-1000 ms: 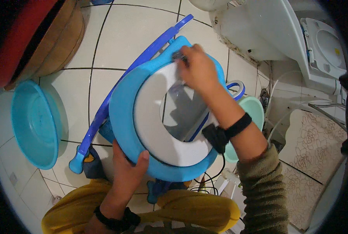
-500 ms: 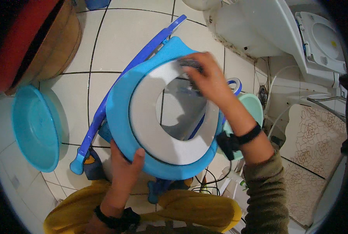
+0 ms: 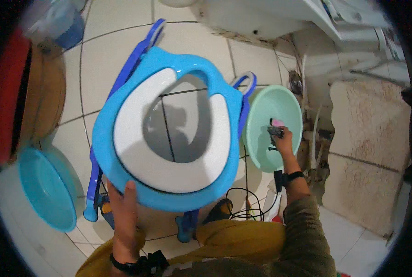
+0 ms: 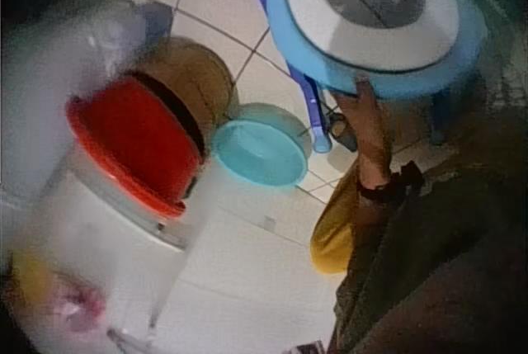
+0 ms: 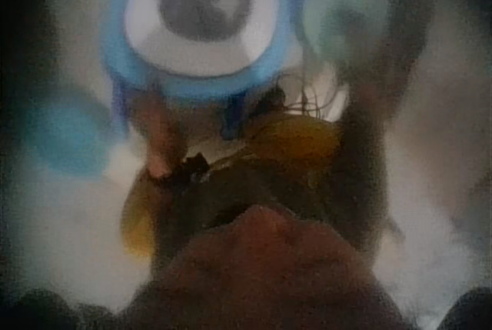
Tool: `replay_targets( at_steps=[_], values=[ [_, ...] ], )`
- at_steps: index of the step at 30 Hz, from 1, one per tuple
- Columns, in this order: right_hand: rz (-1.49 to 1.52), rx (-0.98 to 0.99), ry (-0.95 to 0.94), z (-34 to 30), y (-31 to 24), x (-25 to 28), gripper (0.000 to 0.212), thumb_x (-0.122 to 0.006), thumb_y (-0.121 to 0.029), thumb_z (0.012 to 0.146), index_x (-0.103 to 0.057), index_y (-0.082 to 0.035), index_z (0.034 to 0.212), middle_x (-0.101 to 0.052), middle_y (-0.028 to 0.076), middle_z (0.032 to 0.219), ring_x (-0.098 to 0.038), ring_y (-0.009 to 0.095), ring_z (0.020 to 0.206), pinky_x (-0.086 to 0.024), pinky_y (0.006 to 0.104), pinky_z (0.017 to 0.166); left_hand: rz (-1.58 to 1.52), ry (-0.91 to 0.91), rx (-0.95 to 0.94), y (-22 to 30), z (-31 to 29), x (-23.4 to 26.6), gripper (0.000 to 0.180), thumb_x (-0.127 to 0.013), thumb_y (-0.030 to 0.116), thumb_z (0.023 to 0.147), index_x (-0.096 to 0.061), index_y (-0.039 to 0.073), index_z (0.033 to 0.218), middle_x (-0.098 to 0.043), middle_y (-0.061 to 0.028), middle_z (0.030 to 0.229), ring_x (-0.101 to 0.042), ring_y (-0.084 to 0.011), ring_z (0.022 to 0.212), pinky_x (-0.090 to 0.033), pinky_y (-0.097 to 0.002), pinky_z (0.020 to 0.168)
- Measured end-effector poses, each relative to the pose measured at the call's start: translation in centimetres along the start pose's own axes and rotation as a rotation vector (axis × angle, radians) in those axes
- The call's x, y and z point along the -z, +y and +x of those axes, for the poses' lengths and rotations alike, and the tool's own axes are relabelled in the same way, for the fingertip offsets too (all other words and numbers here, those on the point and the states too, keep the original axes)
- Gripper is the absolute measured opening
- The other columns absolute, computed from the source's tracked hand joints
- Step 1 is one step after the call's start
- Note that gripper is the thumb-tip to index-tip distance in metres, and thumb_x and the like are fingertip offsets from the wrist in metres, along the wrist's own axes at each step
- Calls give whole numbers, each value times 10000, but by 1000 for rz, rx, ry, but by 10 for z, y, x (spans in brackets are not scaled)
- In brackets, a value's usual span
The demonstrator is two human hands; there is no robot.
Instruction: The person rinses a blue and white child's potty with a handheld shower head, then scrubs the seat and rim with a steel wool pad. The person repeatedly dips the pad into a basin of water and scrubs different parts of the potty.
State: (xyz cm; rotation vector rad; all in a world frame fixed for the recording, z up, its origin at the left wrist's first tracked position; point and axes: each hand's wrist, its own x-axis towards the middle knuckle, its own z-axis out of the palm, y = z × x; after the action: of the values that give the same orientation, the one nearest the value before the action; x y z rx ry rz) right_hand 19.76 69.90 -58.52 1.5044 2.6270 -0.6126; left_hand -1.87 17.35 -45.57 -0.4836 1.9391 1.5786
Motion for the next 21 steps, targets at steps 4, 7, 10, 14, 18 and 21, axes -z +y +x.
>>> replay_targets(
  at_steps=[4, 7, 10, 14, 18, 21],
  values=[
    [227, 165, -227, -31, 12, -40, 422, -731, -172, 812, -595, -47, 1192, -546, 228, 1081, -522, 365, 1056, -458, 441, 946, 32, -87, -84, 8, 6, 2, 671, -555, 307, 956, -277, -7, 1480, -470, -158, 1360, -498, -265, 1156, -396, -379, 1009],
    [161, 177, -294, -31, 3, -41, 500, -744, -232, 814, -524, -66, 1231, -554, 225, 1078, -556, 384, 1023, -478, 456, 917, 174, -23, -10, 21, 3, 1, 696, -523, 389, 976, -240, 18, 1493, -476, -167, 1343, -523, -285, 1158, -469, -398, 951],
    [-84, -47, -298, -27, -11, -43, 578, -759, -225, 791, -456, -82, 1263, -560, 229, 1118, -569, 410, 1051, -489, 471, 903, 264, -42, 139, 42, -9, 3, 709, -518, 414, 979, -224, 28, 1496, -468, -183, 1354, -547, -294, 1145, -540, -404, 851],
    [-132, 34, -467, -27, -31, -61, 606, -740, -165, 774, -419, -79, 1281, -558, 241, 1185, -565, 428, 1107, -489, 488, 913, 335, -110, 73, 68, -22, 5, 832, -563, 352, 980, -27, 41, 1537, -411, -244, 1421, -529, -332, 1198, -538, -405, 878],
    [-181, -55, -177, -20, -26, -65, 491, -596, -113, 844, -422, -83, 1303, -561, 270, 1166, -614, 442, 1018, -496, 523, 876, 647, -202, -66, 96, -44, 27, 862, -604, 278, 962, -9, 62, 1546, -263, -244, 1529, -447, -355, 1299, -465, -423, 1005],
    [98, -69, -240, -3, -14, -60, 431, -598, -128, 856, -475, -89, 1268, -601, 242, 1048, -643, 406, 882, -528, 477, 773, 766, -195, -139, 107, -46, 32, 836, -651, 265, 927, -128, 11, 1528, -114, -268, 1572, -329, -405, 1390, -417, -450, 1051]
  ],
)
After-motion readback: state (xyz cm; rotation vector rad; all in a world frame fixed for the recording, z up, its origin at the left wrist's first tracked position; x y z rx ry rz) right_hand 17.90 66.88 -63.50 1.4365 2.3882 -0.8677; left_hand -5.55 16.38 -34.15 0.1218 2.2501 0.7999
